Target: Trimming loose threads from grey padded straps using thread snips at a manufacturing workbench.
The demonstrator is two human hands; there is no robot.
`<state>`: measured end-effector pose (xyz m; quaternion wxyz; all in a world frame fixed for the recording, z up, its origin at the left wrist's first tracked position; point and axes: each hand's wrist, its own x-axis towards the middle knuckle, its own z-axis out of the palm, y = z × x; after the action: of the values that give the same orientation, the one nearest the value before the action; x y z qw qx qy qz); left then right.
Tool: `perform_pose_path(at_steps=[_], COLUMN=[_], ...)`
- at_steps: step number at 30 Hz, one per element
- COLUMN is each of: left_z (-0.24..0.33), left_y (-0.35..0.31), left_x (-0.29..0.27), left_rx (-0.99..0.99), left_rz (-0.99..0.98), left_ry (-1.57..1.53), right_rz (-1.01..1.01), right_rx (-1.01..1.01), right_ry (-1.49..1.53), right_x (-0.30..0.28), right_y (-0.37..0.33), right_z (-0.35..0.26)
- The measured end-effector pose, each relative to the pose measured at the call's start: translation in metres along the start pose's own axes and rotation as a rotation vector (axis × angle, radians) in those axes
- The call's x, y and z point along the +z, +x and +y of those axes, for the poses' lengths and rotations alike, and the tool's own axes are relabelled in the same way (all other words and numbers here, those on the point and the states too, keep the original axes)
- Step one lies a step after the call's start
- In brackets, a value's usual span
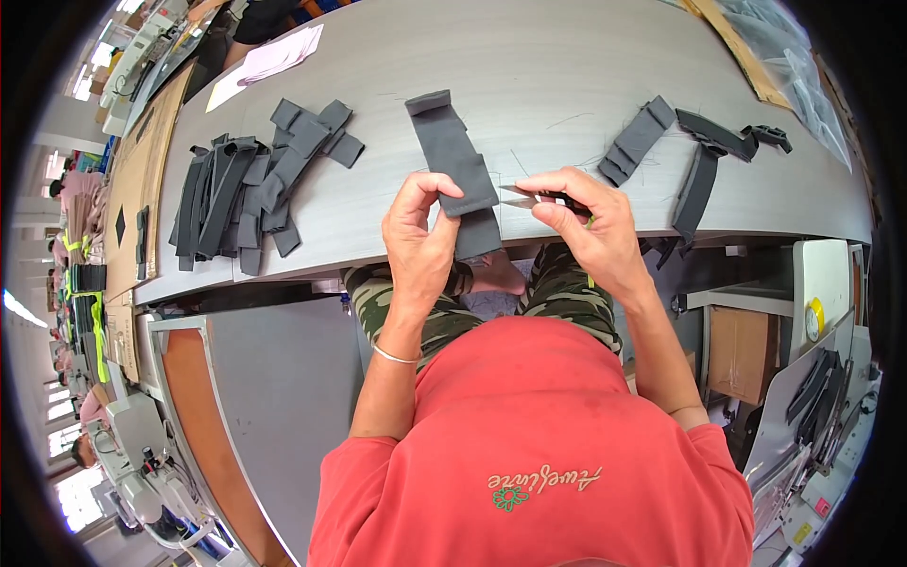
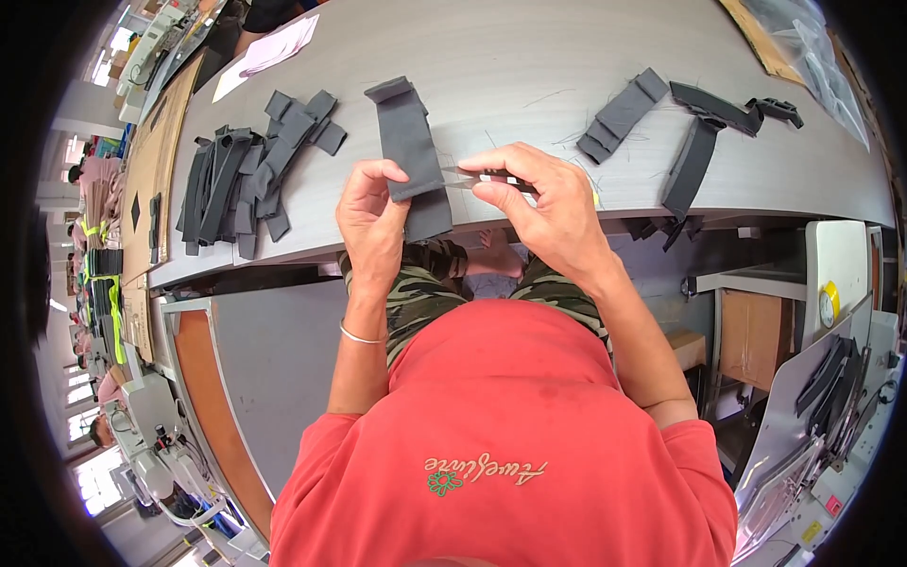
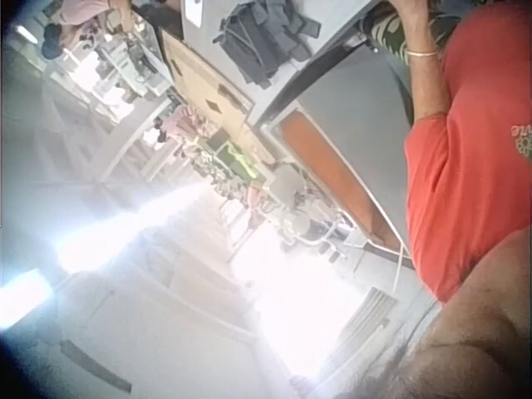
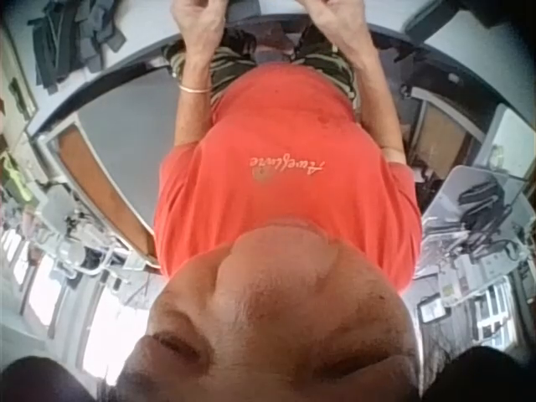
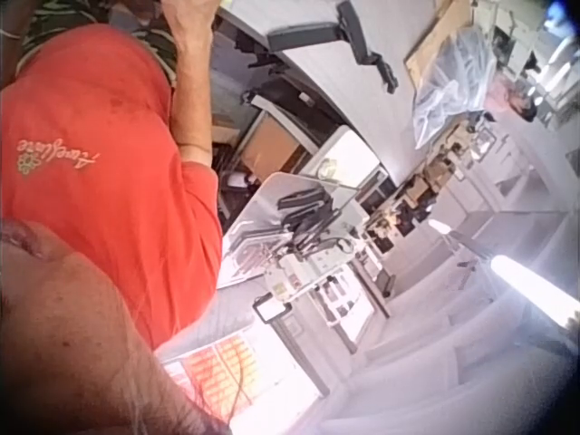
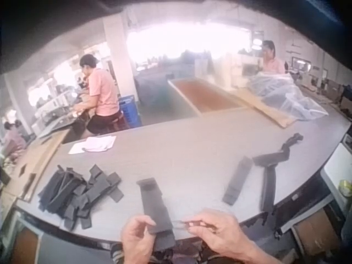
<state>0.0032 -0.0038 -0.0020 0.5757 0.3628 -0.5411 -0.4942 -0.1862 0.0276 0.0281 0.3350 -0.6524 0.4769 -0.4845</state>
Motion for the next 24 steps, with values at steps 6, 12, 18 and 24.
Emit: perform_pose_path(at_steps=[6, 12, 18, 24], left_z=[-0.004, -0.004, -0.008, -0.009], left_y=[-0.004, -0.003, -0.003, -0.004], left_x=[0.004, 0.005, 0.006, 0.006], left_rx=[0.025, 0.025, 0.058, 0.044], left_rz=[-0.056, 0.003, -0.002, -0.004], left_ry=[0.082, 0.062, 0.087, 0.141], right_rz=[0.090, -0.006, 0.028, 0.007], right_rx=[-0.024, -0.097, -0.249, -0.270], right_ry=[0.083, -0.057, -0.285, -0.409], right_x=[0.010, 0.006, 0.020, 0.018], right_y=[0.009, 0.005, 0.004, 0.001], right_z=[-0.001, 0.003, 0.000, -0.001])
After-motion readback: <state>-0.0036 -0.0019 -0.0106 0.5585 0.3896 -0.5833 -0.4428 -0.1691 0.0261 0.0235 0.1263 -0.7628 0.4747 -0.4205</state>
